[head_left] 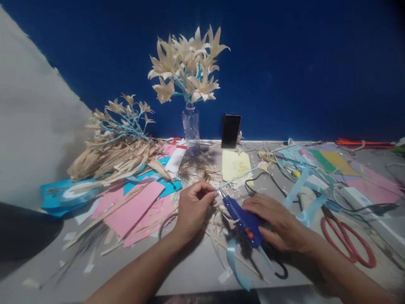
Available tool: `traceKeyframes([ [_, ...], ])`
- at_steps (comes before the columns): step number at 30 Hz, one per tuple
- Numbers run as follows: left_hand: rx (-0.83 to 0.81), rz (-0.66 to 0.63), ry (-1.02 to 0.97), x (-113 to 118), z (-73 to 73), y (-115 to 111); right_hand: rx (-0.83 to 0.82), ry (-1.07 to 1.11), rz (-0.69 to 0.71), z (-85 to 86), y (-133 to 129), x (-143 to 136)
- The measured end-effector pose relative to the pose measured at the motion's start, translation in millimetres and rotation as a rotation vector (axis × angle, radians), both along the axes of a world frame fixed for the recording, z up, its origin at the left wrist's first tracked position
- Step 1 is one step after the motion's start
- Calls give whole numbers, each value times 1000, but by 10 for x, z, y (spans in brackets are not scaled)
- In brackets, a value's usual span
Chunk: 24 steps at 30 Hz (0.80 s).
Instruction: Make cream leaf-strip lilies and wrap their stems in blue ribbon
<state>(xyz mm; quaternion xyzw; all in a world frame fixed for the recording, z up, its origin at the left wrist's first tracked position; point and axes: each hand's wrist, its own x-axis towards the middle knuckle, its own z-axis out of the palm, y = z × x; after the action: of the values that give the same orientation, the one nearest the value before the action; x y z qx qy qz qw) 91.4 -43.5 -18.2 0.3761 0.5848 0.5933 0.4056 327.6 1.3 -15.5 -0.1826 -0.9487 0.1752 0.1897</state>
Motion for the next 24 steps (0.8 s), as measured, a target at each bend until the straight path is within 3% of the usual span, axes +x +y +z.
traceKeyframes([
  [6,9,-12,31,-6,-47,3,-16,-9,4,-10,8,7],
  [12,67,-8,221,-38,-70,-13,-33,16,-2,-27,15,4],
  [24,120,25,389,-36,-90,-36,-193,76,-21,-35,27,58],
])
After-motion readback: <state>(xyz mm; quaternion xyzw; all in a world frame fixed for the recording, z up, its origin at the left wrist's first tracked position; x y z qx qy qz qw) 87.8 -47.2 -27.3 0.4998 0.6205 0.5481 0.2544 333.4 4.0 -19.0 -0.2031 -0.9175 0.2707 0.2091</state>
